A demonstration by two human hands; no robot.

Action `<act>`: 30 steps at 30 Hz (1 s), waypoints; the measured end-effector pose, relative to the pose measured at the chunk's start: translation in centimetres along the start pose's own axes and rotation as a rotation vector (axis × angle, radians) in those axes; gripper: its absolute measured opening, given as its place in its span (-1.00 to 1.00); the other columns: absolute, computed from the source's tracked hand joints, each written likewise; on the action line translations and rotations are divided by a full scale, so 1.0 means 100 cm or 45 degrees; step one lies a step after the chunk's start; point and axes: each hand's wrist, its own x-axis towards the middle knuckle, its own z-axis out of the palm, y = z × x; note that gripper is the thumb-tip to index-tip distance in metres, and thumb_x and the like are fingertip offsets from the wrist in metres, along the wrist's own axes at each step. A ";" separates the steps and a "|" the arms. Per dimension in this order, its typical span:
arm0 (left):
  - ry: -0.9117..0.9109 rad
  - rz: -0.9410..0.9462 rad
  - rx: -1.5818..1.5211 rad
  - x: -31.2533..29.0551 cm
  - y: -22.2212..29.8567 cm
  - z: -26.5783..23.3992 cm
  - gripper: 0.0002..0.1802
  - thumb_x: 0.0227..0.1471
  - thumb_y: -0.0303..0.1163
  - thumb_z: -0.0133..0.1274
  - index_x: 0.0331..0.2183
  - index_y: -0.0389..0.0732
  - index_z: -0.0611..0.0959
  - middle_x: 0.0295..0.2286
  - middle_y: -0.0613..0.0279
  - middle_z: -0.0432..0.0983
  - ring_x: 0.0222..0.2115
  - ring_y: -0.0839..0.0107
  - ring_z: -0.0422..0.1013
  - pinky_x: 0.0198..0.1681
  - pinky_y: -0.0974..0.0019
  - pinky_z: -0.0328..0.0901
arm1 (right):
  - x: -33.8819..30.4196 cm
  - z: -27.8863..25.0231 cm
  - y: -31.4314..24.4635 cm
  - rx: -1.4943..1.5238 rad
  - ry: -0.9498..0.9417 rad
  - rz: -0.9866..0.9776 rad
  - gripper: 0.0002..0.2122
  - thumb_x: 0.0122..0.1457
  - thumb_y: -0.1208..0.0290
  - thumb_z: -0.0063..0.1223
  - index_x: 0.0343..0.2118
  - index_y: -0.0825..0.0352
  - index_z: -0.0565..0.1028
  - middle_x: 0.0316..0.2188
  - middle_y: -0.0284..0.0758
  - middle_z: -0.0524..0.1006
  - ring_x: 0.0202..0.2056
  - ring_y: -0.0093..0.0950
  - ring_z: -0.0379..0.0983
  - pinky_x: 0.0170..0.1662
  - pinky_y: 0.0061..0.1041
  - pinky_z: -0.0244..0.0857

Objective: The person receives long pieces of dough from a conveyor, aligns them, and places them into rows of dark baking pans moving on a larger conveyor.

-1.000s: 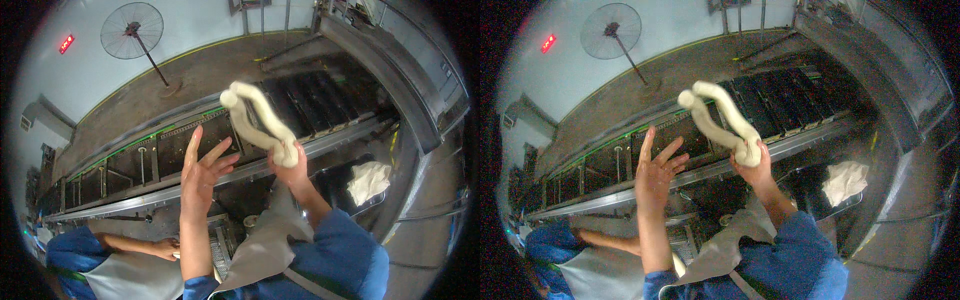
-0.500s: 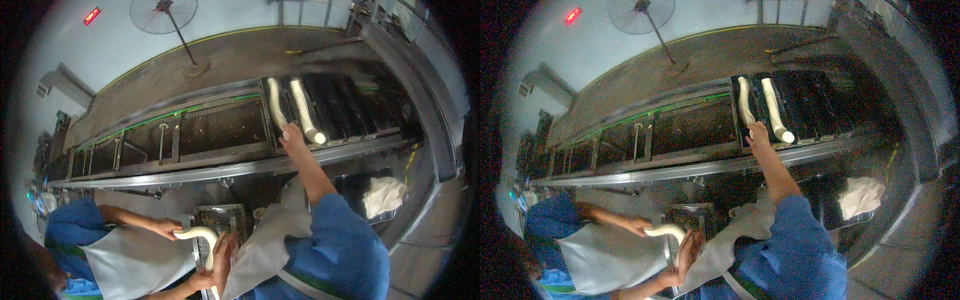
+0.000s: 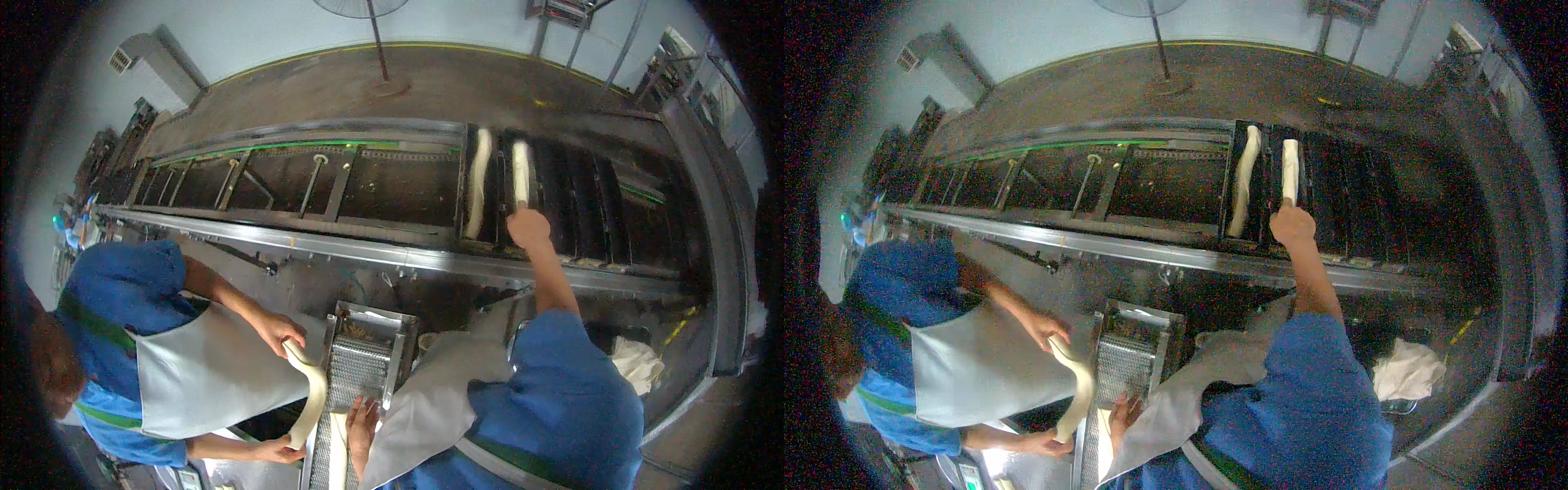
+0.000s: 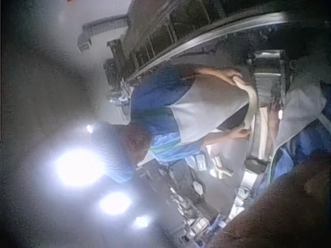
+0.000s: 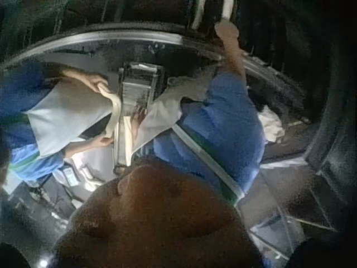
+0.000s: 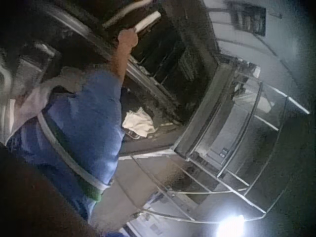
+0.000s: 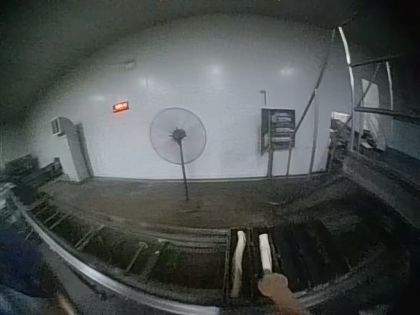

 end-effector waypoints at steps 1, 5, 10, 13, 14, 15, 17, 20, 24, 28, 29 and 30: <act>0.023 0.100 0.019 -0.002 -0.014 0.013 -0.48 0.04 -0.39 0.16 0.05 -0.27 0.45 -0.07 0.07 0.48 -0.09 0.31 0.45 -0.15 0.30 0.42 | -0.001 -0.004 -0.011 0.033 -0.052 -0.026 -0.50 0.13 0.18 -0.03 0.09 0.35 0.33 -0.18 0.01 0.57 -0.15 -0.04 0.54 -0.08 -0.16 0.42; 0.063 0.205 -0.009 -0.004 -0.035 0.034 -0.48 0.07 -0.35 0.15 0.06 -0.25 0.45 -0.08 0.05 0.49 -0.12 0.26 0.47 -0.15 0.26 0.43 | 0.023 0.026 -0.025 0.377 -0.245 -0.028 -0.36 0.08 0.15 0.00 0.21 0.33 0.20 -0.05 0.08 0.49 -0.03 -0.02 0.47 -0.03 -0.18 0.39; 0.121 0.270 -0.208 0.012 -0.060 0.022 -0.56 0.13 -0.37 0.08 0.05 -0.25 0.47 -0.10 0.00 0.51 -0.19 0.18 0.49 -0.18 0.15 0.44 | 0.051 0.066 -0.038 1.097 -0.112 0.138 -0.38 -0.06 0.48 0.14 0.17 0.30 0.29 -0.06 -0.05 0.49 -0.08 -0.18 0.48 -0.04 -0.29 0.35; 0.229 0.267 -0.269 -0.010 -0.053 0.036 -0.57 0.10 -0.41 0.11 0.01 -0.29 0.48 -0.13 0.05 0.52 -0.22 0.22 0.49 -0.20 0.20 0.43 | 0.039 0.072 -0.069 1.444 0.229 0.080 -0.36 -0.13 0.69 0.07 0.13 0.26 0.33 -0.12 -0.16 0.50 -0.14 -0.25 0.47 -0.07 -0.31 0.35; 0.251 0.276 -0.290 -0.007 -0.060 0.027 -0.57 0.10 -0.41 0.11 0.01 -0.29 0.48 -0.13 0.05 0.52 -0.22 0.22 0.49 -0.20 0.20 0.43 | 0.021 0.065 -0.089 1.489 0.306 -0.005 -0.43 -0.12 0.69 0.03 0.08 0.27 0.38 -0.14 -0.13 0.50 -0.13 -0.19 0.46 -0.09 -0.25 0.34; 0.248 0.302 -0.302 0.001 -0.067 0.016 -0.60 0.08 -0.43 0.13 -0.03 -0.30 0.49 -0.17 0.09 0.52 -0.24 0.25 0.48 -0.22 0.23 0.42 | 0.019 0.067 -0.096 1.486 0.296 -0.014 -0.43 -0.12 0.69 0.03 0.08 0.27 0.38 -0.14 -0.13 0.50 -0.13 -0.19 0.46 -0.09 -0.25 0.34; 0.259 0.328 -0.325 0.002 -0.072 0.004 -0.62 0.07 -0.44 0.14 -0.07 -0.31 0.50 -0.20 0.12 0.53 -0.27 0.29 0.48 -0.24 0.26 0.41 | 0.013 0.071 -0.112 0.838 0.724 -0.230 -0.48 -0.10 0.67 0.07 0.03 0.25 0.44 -0.15 -0.09 0.52 -0.08 -0.17 0.44 -0.04 -0.29 0.33; 0.340 0.295 -0.170 -0.012 -0.067 0.010 -0.63 0.07 -0.48 0.11 -0.05 -0.29 0.49 -0.27 0.16 0.51 -0.30 0.38 0.46 -0.26 0.34 0.38 | -0.002 0.064 -0.124 0.763 0.574 -0.274 -0.53 -0.11 0.65 0.06 -0.03 0.27 0.49 -0.14 -0.06 0.52 -0.03 -0.07 0.39 0.03 -0.22 0.28; 0.391 0.454 0.156 -0.006 -0.091 -0.022 -0.60 0.08 -0.51 0.08 -0.01 -0.33 0.46 -0.25 0.15 0.51 -0.31 0.39 0.45 -0.30 0.38 0.37 | -0.059 0.048 -0.133 0.809 0.204 -0.425 -0.50 -0.13 0.62 0.09 0.00 0.27 0.46 -0.09 -0.03 0.45 -0.04 -0.02 0.36 0.01 -0.08 0.25; 0.848 0.979 0.662 0.000 -0.110 -0.030 -0.47 -0.07 -0.52 0.14 0.00 -0.28 0.46 -0.19 0.06 0.43 -0.24 0.22 0.41 -0.21 0.23 0.33 | -0.140 0.069 -0.142 0.413 0.601 -1.148 -0.40 -0.11 0.67 0.01 0.12 0.25 0.40 0.14 0.06 0.31 0.16 0.01 0.24 0.21 -0.08 0.12; 1.111 1.024 1.153 -0.005 -0.104 -0.025 -0.41 -0.14 -0.52 0.16 0.02 -0.25 0.46 -0.17 0.01 0.39 -0.20 0.14 0.39 -0.15 0.17 0.31 | -0.149 0.094 -0.134 0.595 0.320 -1.245 -0.41 -0.12 0.70 0.01 0.10 0.27 0.42 0.12 0.10 0.32 0.15 0.08 0.22 0.21 -0.06 0.12; 1.196 1.110 1.198 -0.008 -0.101 -0.022 -0.33 -0.21 -0.43 0.19 0.05 -0.14 0.46 -0.14 -0.06 0.35 -0.12 -0.01 0.33 -0.05 -0.03 0.23 | -0.166 0.108 -0.130 0.782 0.131 -1.305 -0.44 -0.13 0.70 0.03 0.06 0.28 0.45 0.11 0.11 0.33 0.15 0.10 0.22 0.20 -0.05 0.13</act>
